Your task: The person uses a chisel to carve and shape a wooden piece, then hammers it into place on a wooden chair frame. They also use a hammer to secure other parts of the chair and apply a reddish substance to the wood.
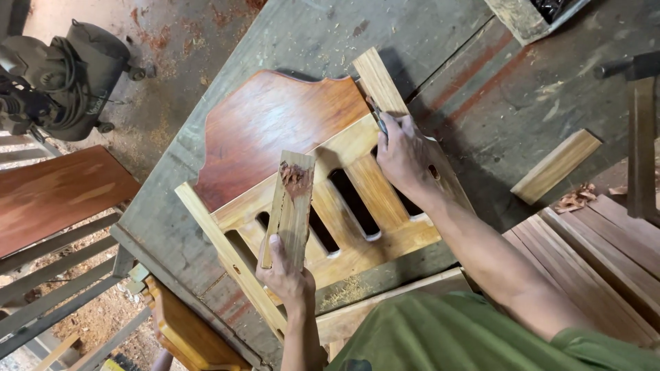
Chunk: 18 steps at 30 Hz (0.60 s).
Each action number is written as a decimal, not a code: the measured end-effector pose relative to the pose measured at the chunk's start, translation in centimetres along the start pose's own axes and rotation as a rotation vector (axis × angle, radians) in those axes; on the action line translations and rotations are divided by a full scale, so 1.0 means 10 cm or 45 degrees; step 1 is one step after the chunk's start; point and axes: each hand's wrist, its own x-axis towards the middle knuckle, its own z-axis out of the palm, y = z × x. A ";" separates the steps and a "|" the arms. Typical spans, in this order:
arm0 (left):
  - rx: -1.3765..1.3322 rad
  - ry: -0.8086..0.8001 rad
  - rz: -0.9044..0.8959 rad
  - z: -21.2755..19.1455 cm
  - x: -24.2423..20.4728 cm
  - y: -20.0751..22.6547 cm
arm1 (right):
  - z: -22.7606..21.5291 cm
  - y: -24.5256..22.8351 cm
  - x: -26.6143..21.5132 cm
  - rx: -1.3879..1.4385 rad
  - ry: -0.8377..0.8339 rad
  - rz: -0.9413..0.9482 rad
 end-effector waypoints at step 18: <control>-0.193 0.003 -0.134 -0.34 0.46 0.36 | -0.25 -0.13 0.11 -0.265 -0.109 -0.128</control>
